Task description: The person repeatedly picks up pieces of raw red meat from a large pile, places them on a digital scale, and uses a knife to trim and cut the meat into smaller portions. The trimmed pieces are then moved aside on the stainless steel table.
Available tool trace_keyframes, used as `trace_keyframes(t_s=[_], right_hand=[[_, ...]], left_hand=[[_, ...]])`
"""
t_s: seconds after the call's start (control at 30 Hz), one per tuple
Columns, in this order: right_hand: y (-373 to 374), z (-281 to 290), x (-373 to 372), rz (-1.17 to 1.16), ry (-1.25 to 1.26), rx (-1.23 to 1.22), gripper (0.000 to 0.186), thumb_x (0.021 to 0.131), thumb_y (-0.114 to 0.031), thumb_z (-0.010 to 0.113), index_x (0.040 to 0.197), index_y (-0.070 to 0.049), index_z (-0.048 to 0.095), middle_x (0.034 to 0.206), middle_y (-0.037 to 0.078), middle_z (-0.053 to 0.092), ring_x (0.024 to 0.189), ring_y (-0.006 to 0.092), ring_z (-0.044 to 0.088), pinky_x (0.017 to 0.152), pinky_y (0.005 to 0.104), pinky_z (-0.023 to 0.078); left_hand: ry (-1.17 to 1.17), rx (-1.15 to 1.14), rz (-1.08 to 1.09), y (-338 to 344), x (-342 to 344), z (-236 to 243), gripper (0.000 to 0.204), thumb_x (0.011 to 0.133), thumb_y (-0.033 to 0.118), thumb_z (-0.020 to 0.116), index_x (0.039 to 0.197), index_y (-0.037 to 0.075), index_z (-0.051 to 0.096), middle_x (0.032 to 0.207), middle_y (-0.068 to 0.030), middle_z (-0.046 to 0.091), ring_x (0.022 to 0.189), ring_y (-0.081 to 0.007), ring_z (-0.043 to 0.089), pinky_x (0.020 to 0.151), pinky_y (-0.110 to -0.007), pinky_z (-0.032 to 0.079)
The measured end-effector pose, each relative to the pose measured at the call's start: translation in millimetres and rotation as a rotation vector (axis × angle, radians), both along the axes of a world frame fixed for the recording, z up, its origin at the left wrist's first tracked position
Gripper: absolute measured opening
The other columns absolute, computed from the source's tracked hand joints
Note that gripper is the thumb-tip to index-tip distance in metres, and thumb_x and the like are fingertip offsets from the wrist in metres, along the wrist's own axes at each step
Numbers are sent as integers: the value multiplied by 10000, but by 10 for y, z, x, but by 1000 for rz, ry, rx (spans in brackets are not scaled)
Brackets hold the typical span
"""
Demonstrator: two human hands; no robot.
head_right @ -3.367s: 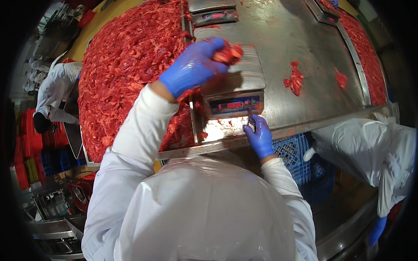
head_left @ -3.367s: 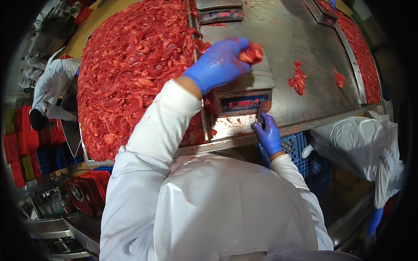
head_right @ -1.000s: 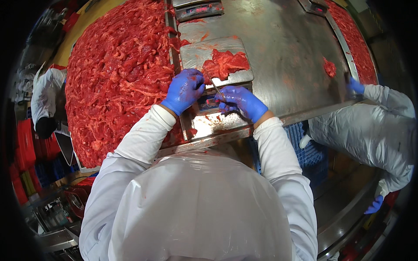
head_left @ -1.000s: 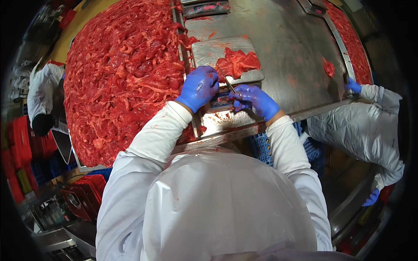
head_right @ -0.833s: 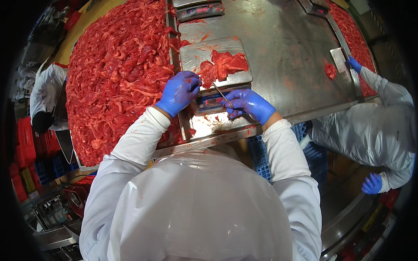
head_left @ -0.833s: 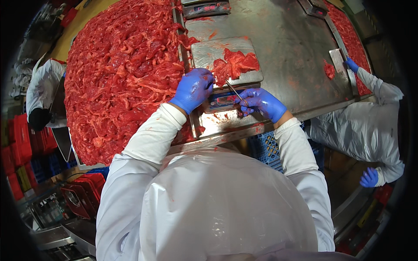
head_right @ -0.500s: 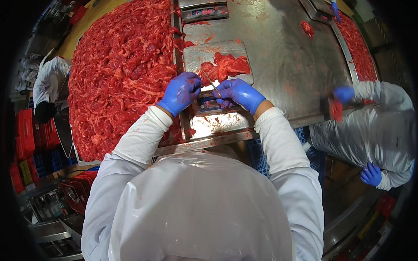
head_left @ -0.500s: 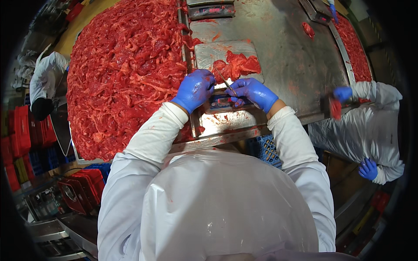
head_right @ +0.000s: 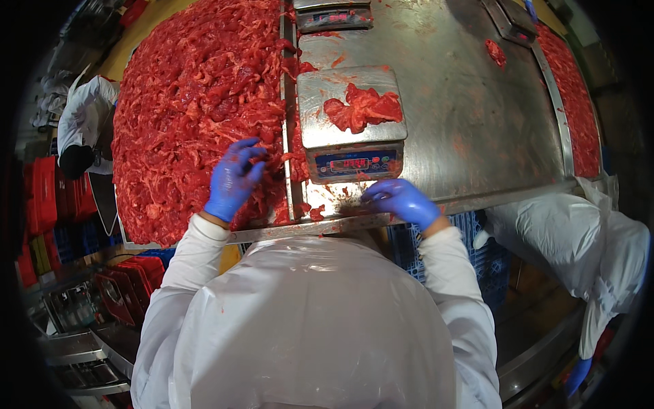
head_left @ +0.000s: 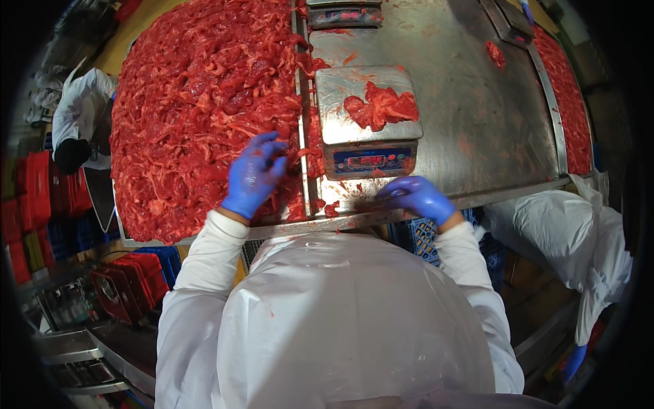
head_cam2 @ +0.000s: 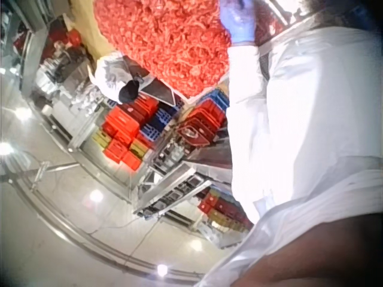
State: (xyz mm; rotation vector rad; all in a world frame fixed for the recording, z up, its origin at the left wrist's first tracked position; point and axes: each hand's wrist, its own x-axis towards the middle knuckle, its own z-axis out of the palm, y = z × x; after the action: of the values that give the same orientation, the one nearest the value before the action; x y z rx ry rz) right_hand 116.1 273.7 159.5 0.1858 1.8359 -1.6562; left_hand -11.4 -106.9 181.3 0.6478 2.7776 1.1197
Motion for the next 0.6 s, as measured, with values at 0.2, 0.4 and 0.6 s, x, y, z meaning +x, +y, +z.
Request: trace_keyframes(t_s=[0.2,0.4,0.6], right_hand=[[892,-106,-398,-767,304,107,321,886,-45,794,1167,37,664,991,109,727,956,202,714,870,326,603],[-147,-59,-1560,-590,666,424,767,814,-274,920,1435,-13,555,1363,162,648,1239,279,625,1082,386,496],[-272,-310,-968,-637,865,484,813,771,-224,920,1466,-48,536,1395,162,622,1287,290,609,1106,398,487]], left_hand=[[-35,-177,-29,31,-478,-139,313,931,261,712,1179,70,711,1186,-158,686,1069,-336,692,929,-433,557],[272,-499,-273,1345,-827,-156,929,839,623,721,1566,113,447,1652,-210,351,1508,-451,336,1222,-601,263],[274,-381,-418,2178,-389,-447,952,861,653,614,1616,122,384,1699,-262,241,1563,-512,205,1246,-687,119]])
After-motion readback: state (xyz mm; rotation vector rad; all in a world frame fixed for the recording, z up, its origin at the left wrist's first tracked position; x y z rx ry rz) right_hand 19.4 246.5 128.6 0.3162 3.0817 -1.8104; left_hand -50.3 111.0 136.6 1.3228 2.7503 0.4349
